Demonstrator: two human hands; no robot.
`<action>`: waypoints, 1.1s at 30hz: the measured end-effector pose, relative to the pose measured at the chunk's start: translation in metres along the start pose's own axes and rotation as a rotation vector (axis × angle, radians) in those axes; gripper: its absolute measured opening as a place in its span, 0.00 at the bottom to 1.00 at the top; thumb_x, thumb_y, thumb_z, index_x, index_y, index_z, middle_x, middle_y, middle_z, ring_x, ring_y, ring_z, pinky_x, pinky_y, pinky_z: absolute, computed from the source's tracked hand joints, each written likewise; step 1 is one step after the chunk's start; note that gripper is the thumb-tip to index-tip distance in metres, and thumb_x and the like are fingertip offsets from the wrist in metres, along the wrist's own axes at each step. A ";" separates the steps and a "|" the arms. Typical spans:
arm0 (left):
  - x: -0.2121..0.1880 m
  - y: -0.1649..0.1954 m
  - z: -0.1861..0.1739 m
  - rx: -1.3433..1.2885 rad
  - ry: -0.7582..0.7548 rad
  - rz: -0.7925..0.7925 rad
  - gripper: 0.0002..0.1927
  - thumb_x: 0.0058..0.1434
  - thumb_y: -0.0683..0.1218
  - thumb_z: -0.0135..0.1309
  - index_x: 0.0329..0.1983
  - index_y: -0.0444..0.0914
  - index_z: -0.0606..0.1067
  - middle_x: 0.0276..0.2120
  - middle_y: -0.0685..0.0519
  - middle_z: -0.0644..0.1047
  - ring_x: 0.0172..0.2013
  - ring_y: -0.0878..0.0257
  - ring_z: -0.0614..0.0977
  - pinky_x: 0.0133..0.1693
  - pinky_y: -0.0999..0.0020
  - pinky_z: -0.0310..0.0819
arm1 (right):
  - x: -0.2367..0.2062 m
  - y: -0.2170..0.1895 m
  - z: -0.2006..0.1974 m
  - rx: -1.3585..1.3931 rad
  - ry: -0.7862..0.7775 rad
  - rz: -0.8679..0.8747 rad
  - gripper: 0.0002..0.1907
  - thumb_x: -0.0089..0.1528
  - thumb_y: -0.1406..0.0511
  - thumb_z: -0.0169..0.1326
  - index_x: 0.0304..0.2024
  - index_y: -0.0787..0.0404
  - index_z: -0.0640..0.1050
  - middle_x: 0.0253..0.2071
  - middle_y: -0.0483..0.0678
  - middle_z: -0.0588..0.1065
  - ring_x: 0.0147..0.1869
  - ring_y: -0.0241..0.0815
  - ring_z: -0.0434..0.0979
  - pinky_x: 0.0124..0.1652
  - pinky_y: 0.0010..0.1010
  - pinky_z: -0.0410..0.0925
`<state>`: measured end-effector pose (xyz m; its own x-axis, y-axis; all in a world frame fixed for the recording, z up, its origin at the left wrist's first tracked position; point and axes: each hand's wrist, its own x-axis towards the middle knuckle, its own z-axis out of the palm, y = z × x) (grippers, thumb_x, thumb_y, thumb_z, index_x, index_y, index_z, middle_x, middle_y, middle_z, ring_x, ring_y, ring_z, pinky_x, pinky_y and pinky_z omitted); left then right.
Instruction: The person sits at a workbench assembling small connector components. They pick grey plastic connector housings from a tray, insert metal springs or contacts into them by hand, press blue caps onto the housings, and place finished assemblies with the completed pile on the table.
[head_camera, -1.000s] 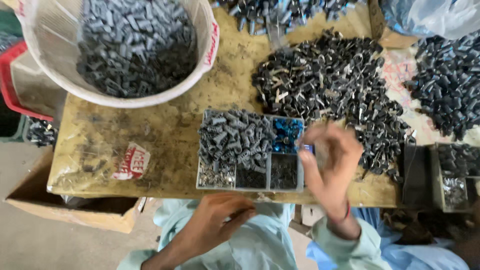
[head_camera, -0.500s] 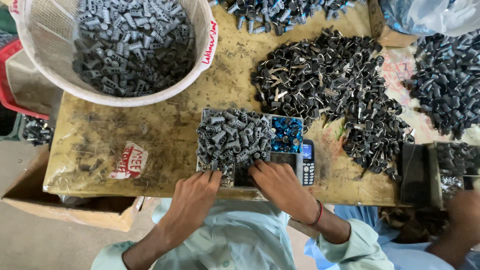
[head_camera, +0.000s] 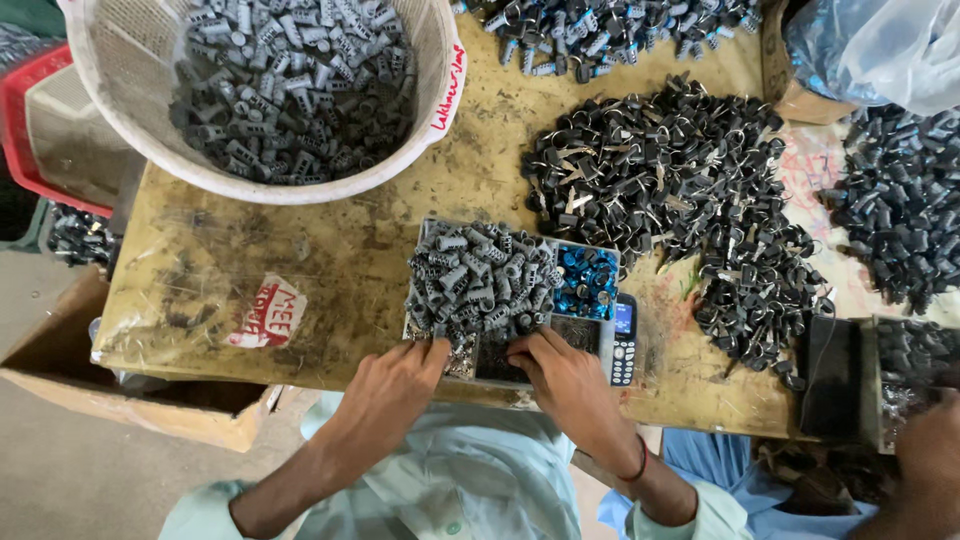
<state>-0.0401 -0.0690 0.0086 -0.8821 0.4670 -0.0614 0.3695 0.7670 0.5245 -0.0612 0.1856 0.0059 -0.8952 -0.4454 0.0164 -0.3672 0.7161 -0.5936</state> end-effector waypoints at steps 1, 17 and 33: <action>-0.002 0.000 0.002 -0.041 0.028 -0.015 0.13 0.55 0.37 0.56 0.44 0.35 0.70 0.37 0.46 0.77 0.39 0.46 0.81 0.33 0.51 0.75 | -0.001 0.000 0.002 0.064 0.022 0.030 0.05 0.62 0.70 0.57 0.41 0.59 0.78 0.37 0.50 0.76 0.36 0.55 0.78 0.33 0.42 0.69; 0.008 0.044 0.029 -0.824 0.501 -0.026 0.06 0.62 0.34 0.60 0.42 0.33 0.80 0.35 0.51 0.81 0.33 0.66 0.85 0.34 0.71 0.80 | -0.024 0.014 0.012 1.211 -0.150 0.386 0.11 0.73 0.63 0.45 0.43 0.64 0.73 0.28 0.43 0.71 0.28 0.30 0.68 0.29 0.23 0.64; 0.023 0.047 0.052 -1.444 0.351 -0.162 0.07 0.64 0.34 0.57 0.44 0.30 0.82 0.33 0.49 0.84 0.35 0.64 0.88 0.38 0.70 0.87 | -0.030 -0.004 0.018 1.283 0.001 0.394 0.12 0.72 0.60 0.47 0.45 0.64 0.74 0.39 0.42 0.79 0.32 0.27 0.69 0.30 0.21 0.64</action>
<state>-0.0279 0.0009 -0.0124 -0.9851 0.1339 -0.1078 -0.1519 -0.3844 0.9106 -0.0279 0.1865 -0.0066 -0.8860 -0.3271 -0.3288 0.4076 -0.2110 -0.8884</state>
